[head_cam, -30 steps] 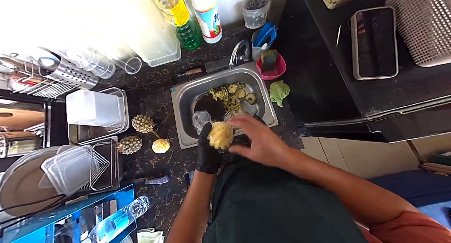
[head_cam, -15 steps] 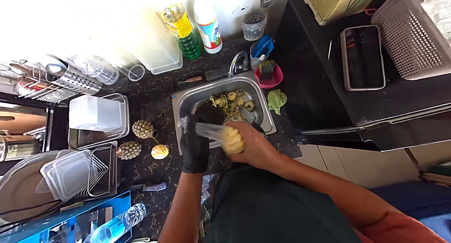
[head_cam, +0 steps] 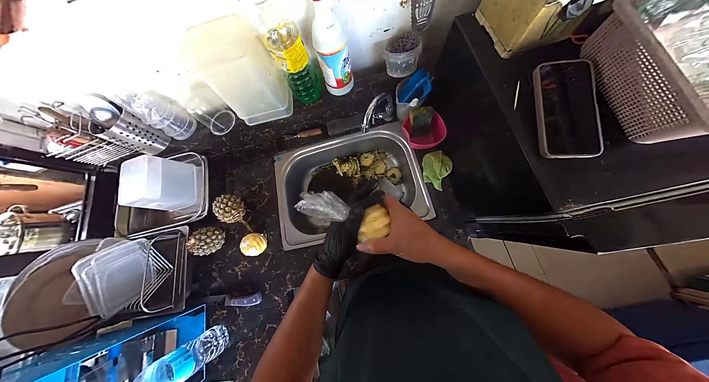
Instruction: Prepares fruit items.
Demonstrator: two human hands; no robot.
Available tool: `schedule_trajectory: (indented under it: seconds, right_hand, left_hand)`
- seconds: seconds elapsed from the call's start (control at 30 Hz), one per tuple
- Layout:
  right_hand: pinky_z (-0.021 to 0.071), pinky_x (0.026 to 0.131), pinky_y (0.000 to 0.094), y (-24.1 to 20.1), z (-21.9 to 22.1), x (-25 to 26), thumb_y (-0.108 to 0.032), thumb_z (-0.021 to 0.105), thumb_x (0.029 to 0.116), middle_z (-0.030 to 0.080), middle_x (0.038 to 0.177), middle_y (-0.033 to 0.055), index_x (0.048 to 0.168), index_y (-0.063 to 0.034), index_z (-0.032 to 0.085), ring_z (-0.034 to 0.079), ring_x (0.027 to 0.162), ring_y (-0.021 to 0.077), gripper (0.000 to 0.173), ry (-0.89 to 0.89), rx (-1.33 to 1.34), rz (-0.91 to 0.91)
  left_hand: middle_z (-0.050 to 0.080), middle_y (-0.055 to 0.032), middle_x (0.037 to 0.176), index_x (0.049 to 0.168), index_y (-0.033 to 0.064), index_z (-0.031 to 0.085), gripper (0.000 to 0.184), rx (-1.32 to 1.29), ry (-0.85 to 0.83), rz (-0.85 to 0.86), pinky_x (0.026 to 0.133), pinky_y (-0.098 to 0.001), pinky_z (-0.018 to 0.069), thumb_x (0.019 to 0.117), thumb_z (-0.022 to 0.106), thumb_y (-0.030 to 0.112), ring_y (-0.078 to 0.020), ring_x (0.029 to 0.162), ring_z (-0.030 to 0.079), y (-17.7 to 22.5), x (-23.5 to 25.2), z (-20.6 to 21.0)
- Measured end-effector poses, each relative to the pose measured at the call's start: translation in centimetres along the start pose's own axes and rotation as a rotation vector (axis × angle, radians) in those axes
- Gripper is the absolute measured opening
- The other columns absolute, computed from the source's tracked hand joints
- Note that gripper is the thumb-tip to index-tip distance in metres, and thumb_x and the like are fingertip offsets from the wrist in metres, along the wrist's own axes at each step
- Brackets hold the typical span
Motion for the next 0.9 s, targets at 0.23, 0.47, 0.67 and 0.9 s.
schedule_trajectory:
  seconds: [0.23,0.47,0.67,0.9]
  right_hand:
    - [0.0607,0.092,0.0343,1.8,0.6,0.4,-0.038,0.091,0.0739,0.073,0.109,0.0056,0.123,-0.0037,0.062,0.071,0.100,0.0134,0.067,-0.216,0.439,0.034]
    - [0.0580,0.097,0.0447,2.1,0.5,0.4,-0.045,0.084,0.0816,0.070,0.120,0.0145,0.133,-0.0014,0.056,0.069,0.111,0.0259,0.073,-0.444,0.786,-0.053]
    - [0.0624,0.087,0.0429,2.3,1.1,-0.2,-0.053,0.080,0.0838,0.072,0.114,0.0124,0.129,-0.0073,0.058,0.073,0.101,0.0261,0.067,-0.667,0.838,0.000]
    - [0.0628,0.078,0.0356,3.1,1.2,-0.8,-0.059,0.072,0.0881,0.074,0.110,0.0106,0.120,-0.0117,0.065,0.074,0.093,0.0211,0.058,-0.819,0.906,0.025]
  left_hand:
    - [0.071,-0.0102,0.122,0.123,-0.0041,0.066,0.054,0.023,-0.029,0.090,0.106,-0.0349,0.0518,0.1086,0.043,0.042,-0.0140,0.116,0.065,0.8,-0.6,0.3]
    - [0.068,0.0056,0.126,0.137,0.0156,0.056,0.073,-0.199,-0.092,0.081,0.105,-0.0329,0.0505,0.0891,0.059,0.070,-0.0060,0.119,0.062,0.7,-1.1,-2.0]
    - [0.074,0.0112,0.104,0.123,0.0164,0.062,0.056,-0.171,-0.236,-0.146,0.088,-0.0234,0.0580,0.0907,0.065,0.062,0.0001,0.096,0.069,0.3,-1.8,0.0]
    - [0.065,-0.0083,0.135,0.140,0.0017,0.058,0.055,-0.142,-0.393,-0.057,0.108,-0.0340,0.0493,0.1099,0.034,0.041,-0.0128,0.121,0.062,0.4,-0.8,1.6]
Point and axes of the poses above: each hand's wrist, its own x-axis towards the middle knuckle, its own z-axis out of the palm, y = z × x, the point moved 5 cm from there along x, towards the middle knuckle
